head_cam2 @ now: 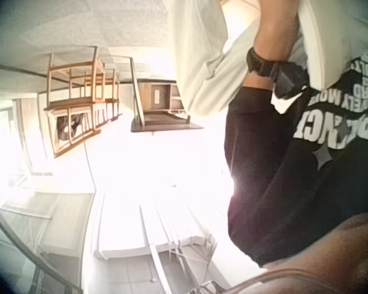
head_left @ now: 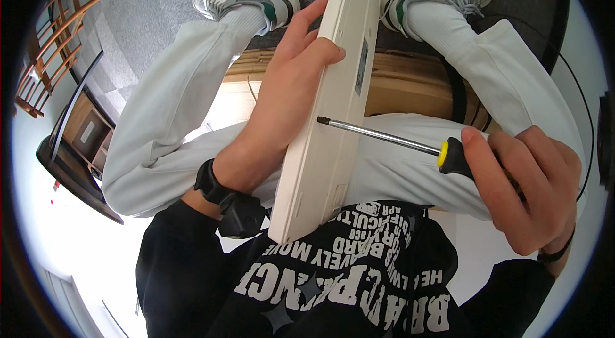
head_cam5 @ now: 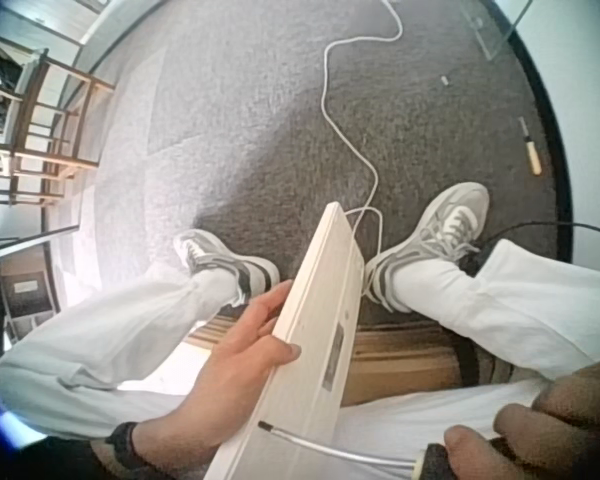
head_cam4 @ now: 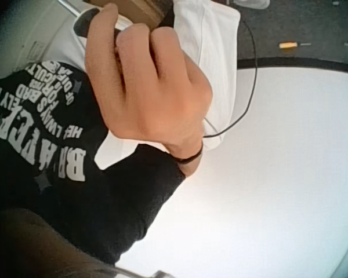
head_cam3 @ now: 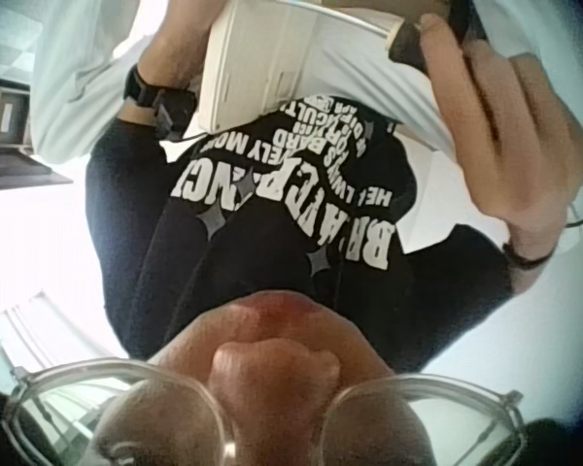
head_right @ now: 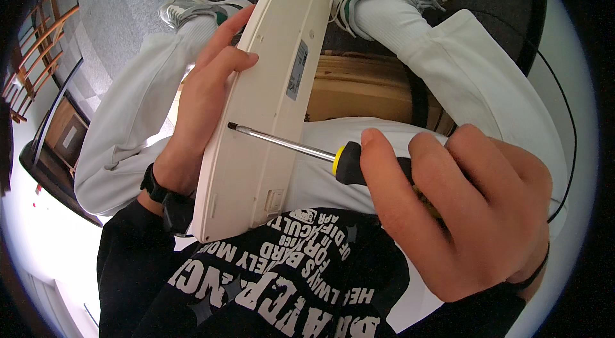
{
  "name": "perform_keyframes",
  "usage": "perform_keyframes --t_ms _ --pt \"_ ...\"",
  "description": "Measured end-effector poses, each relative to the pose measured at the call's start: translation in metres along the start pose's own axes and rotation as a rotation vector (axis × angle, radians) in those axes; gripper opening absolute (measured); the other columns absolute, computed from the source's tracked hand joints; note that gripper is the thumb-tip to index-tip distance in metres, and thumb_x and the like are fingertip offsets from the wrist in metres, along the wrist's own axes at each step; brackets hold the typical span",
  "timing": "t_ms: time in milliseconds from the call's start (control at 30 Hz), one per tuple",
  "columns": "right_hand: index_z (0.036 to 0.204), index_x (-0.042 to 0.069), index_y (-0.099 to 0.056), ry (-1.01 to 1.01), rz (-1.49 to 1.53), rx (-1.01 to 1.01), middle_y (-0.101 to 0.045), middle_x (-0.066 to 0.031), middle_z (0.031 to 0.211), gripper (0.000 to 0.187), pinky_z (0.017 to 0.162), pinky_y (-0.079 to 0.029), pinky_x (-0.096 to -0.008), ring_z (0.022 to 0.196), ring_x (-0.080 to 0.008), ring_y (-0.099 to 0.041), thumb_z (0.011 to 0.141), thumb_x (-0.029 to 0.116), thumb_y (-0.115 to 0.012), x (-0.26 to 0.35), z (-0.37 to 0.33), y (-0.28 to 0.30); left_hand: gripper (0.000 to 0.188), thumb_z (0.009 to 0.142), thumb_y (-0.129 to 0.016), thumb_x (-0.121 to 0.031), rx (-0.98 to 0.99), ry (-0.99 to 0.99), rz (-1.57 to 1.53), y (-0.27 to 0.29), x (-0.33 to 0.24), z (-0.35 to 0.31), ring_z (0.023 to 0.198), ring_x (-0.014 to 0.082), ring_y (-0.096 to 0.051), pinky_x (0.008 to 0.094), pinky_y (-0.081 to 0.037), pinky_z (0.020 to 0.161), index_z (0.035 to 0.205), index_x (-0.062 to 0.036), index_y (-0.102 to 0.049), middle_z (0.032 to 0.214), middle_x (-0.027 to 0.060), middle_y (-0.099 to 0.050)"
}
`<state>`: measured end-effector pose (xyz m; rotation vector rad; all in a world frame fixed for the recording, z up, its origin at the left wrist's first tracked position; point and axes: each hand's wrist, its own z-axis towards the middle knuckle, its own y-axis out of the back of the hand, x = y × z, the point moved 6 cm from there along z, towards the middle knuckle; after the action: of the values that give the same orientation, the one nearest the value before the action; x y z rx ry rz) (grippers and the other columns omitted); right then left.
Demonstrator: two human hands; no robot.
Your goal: The person sits on the floor and uses a screwdriver to remove screws from the back of a white electronic device. They repeatedly reposition the device and unscrew fasteners, placing the screws aside.
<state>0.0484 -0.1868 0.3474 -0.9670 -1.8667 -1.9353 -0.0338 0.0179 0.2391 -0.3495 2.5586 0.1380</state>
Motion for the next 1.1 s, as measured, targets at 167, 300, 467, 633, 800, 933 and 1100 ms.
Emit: perform_keyframes --t_ms 167,300,467,633,800,933,1100 --pt "0.103 -0.006 -0.073 0.112 -0.111 -0.044 -0.065 -0.0138 0.078 0.054 0.046 -0.039 -0.0266 0.061 -0.0197 -0.058 0.055 0.015 -0.084 0.000 0.000 0.001 0.066 0.089 -0.048 -0.016 0.022 0.010 -0.030 -0.001 -0.001 0.000 0.127 0.0198 -0.053 0.0286 -0.040 0.108 0.153 -0.0036 -0.042 0.144 0.0121 -0.052" --pt "0.102 -0.007 -0.072 0.125 -0.069 0.012 -0.062 -0.0123 0.075 0.050 0.045 -0.036 -0.0249 0.059 -0.0178 -0.057 0.058 0.015 -0.082 -0.005 0.002 0.000 0.067 0.089 -0.047 -0.015 0.011 0.017 -0.023 0.000 -0.001 -0.002 0.126 0.0192 -0.053 0.0279 -0.040 0.107 0.154 -0.0038 -0.040 0.145 0.0124 -0.052" --pt "0.102 -0.007 -0.071 0.093 -0.009 0.053 -0.057 -0.0093 0.070 0.045 0.043 -0.032 -0.0251 0.055 -0.0155 -0.054 0.063 0.014 -0.078 -0.011 0.008 0.000 0.067 0.089 -0.047 -0.014 0.043 0.029 -0.055 0.001 -0.001 -0.001 0.116 0.0181 -0.055 0.0281 -0.043 0.100 0.155 -0.0046 -0.036 0.138 0.0127 -0.054" --pt "0.103 -0.006 -0.070 0.017 0.068 0.123 -0.054 -0.0076 0.070 0.047 0.043 -0.032 -0.0278 0.055 -0.0154 -0.053 0.062 0.014 -0.081 -0.017 0.011 -0.002 0.066 0.090 -0.046 -0.013 0.012 0.046 -0.022 0.003 0.001 -0.001 0.117 0.0178 -0.058 0.0273 -0.044 0.101 0.155 -0.0061 -0.038 0.142 0.0130 -0.055" --pt "0.107 -0.003 -0.068 -0.068 0.199 0.194 -0.053 -0.0079 0.071 0.052 0.045 -0.034 -0.0310 0.054 -0.0172 -0.052 0.059 0.011 -0.084 -0.020 0.014 -0.006 0.066 0.090 -0.045 -0.012 0.023 0.043 -0.008 0.004 0.000 0.000 0.116 0.0177 -0.059 0.0272 -0.045 0.099 0.155 -0.0068 -0.039 0.142 0.0125 -0.056" --pt "0.107 -0.001 -0.068 -0.150 0.274 0.246 -0.054 -0.0090 0.070 0.050 0.045 -0.035 -0.0316 0.052 -0.0192 -0.052 0.061 0.009 -0.084 -0.025 0.015 -0.007 0.065 0.090 -0.045 -0.013 0.031 0.067 0.008 0.003 0.002 0.000 0.115 0.0177 -0.059 0.0275 -0.046 0.099 0.155 -0.0073 -0.039 0.138 0.0116 -0.058" --pt "0.107 -0.001 -0.068 -0.222 0.367 0.254 -0.055 -0.0112 0.070 0.048 0.046 -0.036 -0.0319 0.051 -0.0218 -0.052 0.063 0.008 -0.083 -0.028 0.014 -0.009 0.064 0.091 -0.045 -0.013 0.010 0.055 0.036 0.003 0.000 -0.001 0.115 0.0176 -0.058 0.0277 -0.045 0.100 0.155 -0.0069 -0.039 0.139 0.0119 -0.058"
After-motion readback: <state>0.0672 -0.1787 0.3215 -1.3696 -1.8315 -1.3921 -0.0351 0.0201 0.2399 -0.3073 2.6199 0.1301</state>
